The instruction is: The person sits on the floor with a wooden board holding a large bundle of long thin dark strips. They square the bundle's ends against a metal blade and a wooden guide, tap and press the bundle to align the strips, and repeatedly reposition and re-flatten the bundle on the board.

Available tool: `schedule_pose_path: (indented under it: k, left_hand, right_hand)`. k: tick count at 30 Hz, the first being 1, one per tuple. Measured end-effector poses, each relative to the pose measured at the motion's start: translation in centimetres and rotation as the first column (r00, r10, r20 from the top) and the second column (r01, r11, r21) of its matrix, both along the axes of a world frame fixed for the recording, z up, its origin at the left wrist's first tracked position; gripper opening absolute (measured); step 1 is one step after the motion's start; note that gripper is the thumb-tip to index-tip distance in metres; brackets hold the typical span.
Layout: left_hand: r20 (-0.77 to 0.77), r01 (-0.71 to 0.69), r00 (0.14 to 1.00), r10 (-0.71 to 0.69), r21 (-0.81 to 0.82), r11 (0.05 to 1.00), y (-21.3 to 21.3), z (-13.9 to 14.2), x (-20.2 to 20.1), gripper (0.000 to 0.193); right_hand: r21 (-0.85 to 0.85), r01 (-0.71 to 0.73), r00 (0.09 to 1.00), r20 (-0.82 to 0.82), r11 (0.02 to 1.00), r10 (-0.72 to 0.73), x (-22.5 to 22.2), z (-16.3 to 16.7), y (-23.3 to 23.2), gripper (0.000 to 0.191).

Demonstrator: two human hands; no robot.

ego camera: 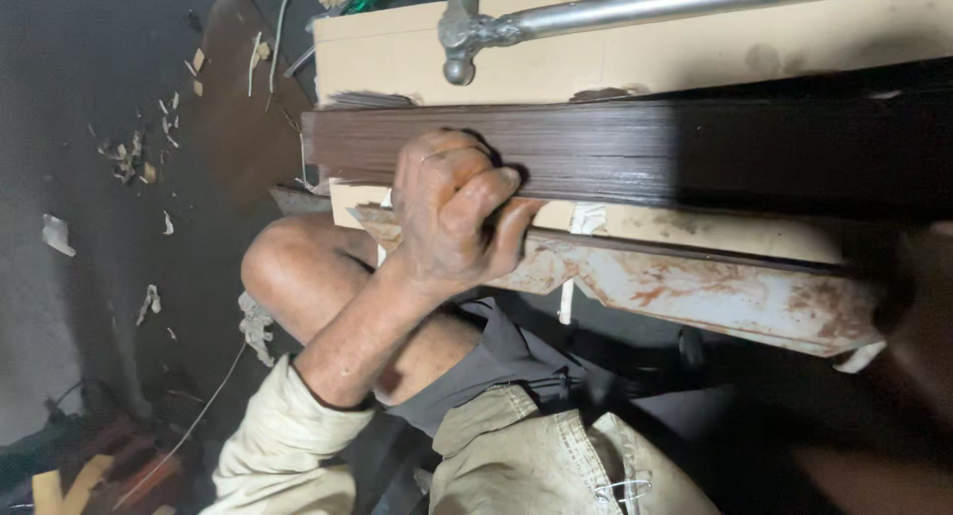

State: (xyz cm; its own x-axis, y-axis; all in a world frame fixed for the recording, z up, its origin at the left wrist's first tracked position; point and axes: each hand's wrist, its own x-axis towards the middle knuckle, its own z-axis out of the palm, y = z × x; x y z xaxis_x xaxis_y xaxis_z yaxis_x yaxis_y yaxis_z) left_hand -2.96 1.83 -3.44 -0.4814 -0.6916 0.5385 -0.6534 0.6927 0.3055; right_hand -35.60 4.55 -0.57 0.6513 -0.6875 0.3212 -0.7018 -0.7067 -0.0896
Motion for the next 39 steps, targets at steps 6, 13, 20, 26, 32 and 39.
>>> schedule_pose_path:
  k: [6, 13, 20, 26, 32, 39]
  left_hand:
    - [0.002, 0.175, 0.985, -0.175, 0.0, 0.985, 0.0, 0.3, 2.0, 0.018]
    - [0.275, 0.192, 0.949, -0.156, -0.107, 0.976, 0.0, 0.6, 4.3, 0.026]
    - [0.212, 0.22, 0.955, -0.208, -0.036, 0.975, 0.0, -0.9, 5.8, 0.03]
    - [0.106, 0.155, 0.982, -0.156, 0.019, 0.988, -0.8, 1.5, 3.7, 0.019]
    - [0.078, 0.083, 0.992, -0.095, 0.139, 0.987, 0.2, 1.7, 4.3, 0.025]
    - [0.131, 0.037, 0.989, -0.07, 0.237, 0.971, 0.2, 2.4, 4.4, 0.037]
  right_hand:
    - [0.006, 0.013, 1.0, -0.011, 1.0, -0.013, 0.0, 0.6, 0.4, 0.035]
    - [0.021, 0.021, 0.999, -0.029, 1.0, -0.02, 0.7, 1.1, -0.1, 0.037]
    - [0.027, 0.03, 0.999, -0.046, 0.999, -0.028, 0.6, 0.2, -0.3, 0.038]
    - [0.029, 0.055, 0.997, -0.048, 0.998, -0.054, 0.2, 2.3, 0.9, 0.04]
    - [-0.014, 0.082, 0.996, -0.035, 0.997, -0.082, 1.6, 3.5, 0.9, 0.035]
    - [-0.047, 0.126, 0.992, 0.0, 0.991, -0.127, 2.3, 1.2, 0.5, 0.022]
